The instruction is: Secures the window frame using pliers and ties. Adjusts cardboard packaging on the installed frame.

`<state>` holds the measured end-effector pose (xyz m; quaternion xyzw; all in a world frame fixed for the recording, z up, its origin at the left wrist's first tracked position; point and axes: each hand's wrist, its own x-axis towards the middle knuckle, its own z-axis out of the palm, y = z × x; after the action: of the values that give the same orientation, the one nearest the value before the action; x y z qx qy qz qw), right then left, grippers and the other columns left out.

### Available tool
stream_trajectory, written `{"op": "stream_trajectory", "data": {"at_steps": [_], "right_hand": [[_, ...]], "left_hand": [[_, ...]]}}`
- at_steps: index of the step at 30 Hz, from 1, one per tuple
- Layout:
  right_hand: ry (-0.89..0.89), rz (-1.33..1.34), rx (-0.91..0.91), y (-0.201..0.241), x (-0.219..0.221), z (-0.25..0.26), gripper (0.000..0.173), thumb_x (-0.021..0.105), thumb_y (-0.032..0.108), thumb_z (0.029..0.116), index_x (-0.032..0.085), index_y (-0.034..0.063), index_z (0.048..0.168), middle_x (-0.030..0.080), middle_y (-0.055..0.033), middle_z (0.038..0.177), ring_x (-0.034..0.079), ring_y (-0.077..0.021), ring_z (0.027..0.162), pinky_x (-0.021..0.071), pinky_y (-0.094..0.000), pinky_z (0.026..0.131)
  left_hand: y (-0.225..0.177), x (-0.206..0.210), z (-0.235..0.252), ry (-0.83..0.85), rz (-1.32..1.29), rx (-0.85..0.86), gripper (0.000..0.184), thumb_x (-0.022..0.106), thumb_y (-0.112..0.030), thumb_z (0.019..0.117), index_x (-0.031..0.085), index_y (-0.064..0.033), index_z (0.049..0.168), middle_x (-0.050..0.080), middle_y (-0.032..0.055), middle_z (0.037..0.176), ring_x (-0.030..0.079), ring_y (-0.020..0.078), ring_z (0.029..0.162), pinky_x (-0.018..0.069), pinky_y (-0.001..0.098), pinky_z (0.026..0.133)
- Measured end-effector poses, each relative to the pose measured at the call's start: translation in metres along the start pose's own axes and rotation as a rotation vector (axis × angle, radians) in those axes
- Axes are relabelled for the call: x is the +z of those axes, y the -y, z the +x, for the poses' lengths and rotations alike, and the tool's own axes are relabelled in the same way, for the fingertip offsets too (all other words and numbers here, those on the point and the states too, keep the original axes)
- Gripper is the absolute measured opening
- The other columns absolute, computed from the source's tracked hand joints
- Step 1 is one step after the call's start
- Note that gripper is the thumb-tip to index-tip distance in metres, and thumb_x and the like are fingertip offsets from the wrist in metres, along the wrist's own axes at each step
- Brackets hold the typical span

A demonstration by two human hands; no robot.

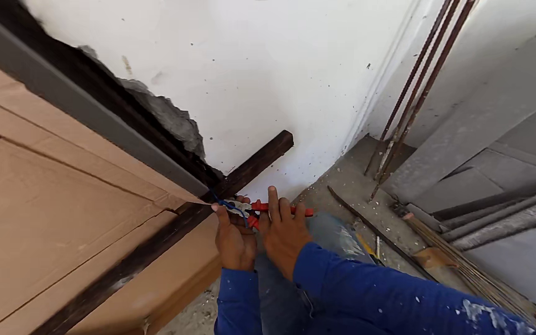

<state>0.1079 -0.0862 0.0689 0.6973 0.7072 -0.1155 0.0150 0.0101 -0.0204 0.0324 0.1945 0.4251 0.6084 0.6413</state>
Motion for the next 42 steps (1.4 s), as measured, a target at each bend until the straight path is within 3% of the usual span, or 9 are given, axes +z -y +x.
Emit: {"op": "stream_trajectory", "data": {"at_steps": [7,12,16,19,25,30,36,38,42], "right_hand": [[-0.052,-0.041,-0.024,-0.002,0.004,0.001,0.050,0.043,0.012,0.1071,0.035,-0.0042,0.154,0.000,-0.0345,0.167,0.027,-0.0549,0.146,0.0326,-0.0737,0.105],[-0.104,-0.042,-0.041,0.002,0.008,0.004,0.047,0.042,0.014,0.1075,0.040,-0.0052,0.151,0.008,-0.0351,0.166,0.036,-0.0522,0.141,0.0368,-0.0699,0.102],[-0.085,-0.035,-0.067,0.000,0.007,0.004,0.042,0.042,0.012,0.1074,0.046,-0.0045,0.146,0.028,-0.0351,0.157,0.043,-0.0498,0.136,0.0434,-0.0642,0.095],[-0.112,0.090,-0.073,-0.002,0.010,0.009,0.032,0.050,0.010,0.1028,0.058,-0.0002,0.132,0.052,-0.0276,0.132,0.055,-0.0449,0.119,0.0498,-0.0586,0.084],[0.160,0.311,-0.065,-0.005,-0.003,0.019,0.036,0.050,0.017,0.1044,0.054,0.0025,0.137,0.051,-0.0280,0.134,0.055,-0.0490,0.120,0.0510,-0.0633,0.088],[0.346,0.470,-0.068,-0.009,-0.009,0.024,0.060,0.068,0.010,0.0890,0.047,0.0026,0.145,0.045,-0.0279,0.143,0.054,-0.0483,0.124,0.0535,-0.0625,0.092],[0.399,0.776,-0.062,-0.009,0.000,0.023,0.051,0.061,0.011,0.0932,0.049,0.0028,0.142,0.053,-0.0223,0.138,0.064,-0.0353,0.113,0.0563,-0.0533,0.093],[0.398,0.864,-0.078,-0.010,0.005,0.023,0.056,0.060,0.010,0.0925,0.046,0.0052,0.147,0.054,-0.0206,0.137,0.064,-0.0327,0.115,0.0558,-0.0520,0.094],[0.414,0.988,-0.129,-0.016,0.006,0.025,0.041,0.058,0.006,0.0922,0.054,0.0053,0.133,0.064,-0.0150,0.110,0.065,-0.0279,0.099,0.0554,-0.0498,0.084]], "left_hand": [[-0.005,0.008,-0.005,-0.001,0.046,-0.057,0.056,0.037,-0.061,0.1051,0.061,-0.0130,0.123,0.071,0.0062,0.111,0.071,0.0197,0.098,0.0612,0.0390,0.082],[-0.008,0.011,-0.007,-0.037,0.119,-0.063,0.059,0.037,-0.062,0.1049,0.060,-0.0121,0.127,0.071,0.0075,0.116,0.070,0.0211,0.106,0.0597,0.0423,0.089],[-0.009,0.013,-0.004,-0.041,0.134,-0.073,0.061,0.035,-0.064,0.1040,0.060,-0.0116,0.125,0.072,0.0075,0.113,0.072,0.0210,0.102,0.0606,0.0416,0.087],[-0.009,0.013,-0.004,-0.025,0.142,-0.051,0.061,0.034,-0.062,0.1055,0.059,-0.0106,0.127,0.072,0.0076,0.114,0.071,0.0196,0.104,0.0601,0.0402,0.089],[-0.012,0.001,-0.016,0.012,0.155,-0.001,0.057,0.019,-0.049,0.1111,0.059,-0.0105,0.125,0.071,0.0081,0.114,0.070,0.0218,0.105,0.0591,0.0416,0.086],[-0.013,-0.007,-0.015,-0.070,0.311,0.065,0.042,0.039,-0.034,0.1118,0.064,-0.0034,0.126,0.071,0.0127,0.113,0.070,0.0224,0.099,0.0584,0.0397,0.085],[-0.010,-0.006,-0.016,-0.131,0.714,0.359,0.029,0.064,-0.016,0.1024,0.070,0.0018,0.125,0.075,0.0111,0.091,0.071,0.0169,0.072,0.0622,0.0336,0.067],[-0.011,-0.005,-0.018,-0.138,0.815,0.437,0.035,0.068,-0.016,0.1000,0.068,-0.0012,0.132,0.076,0.0087,0.095,0.072,0.0138,0.072,0.0625,0.0307,0.066],[-0.013,-0.002,-0.018,-0.165,0.899,0.498,0.042,0.074,-0.014,0.0947,0.067,-0.0013,0.133,0.077,0.0080,0.103,0.074,0.0111,0.078,0.0631,0.0282,0.070]]}}
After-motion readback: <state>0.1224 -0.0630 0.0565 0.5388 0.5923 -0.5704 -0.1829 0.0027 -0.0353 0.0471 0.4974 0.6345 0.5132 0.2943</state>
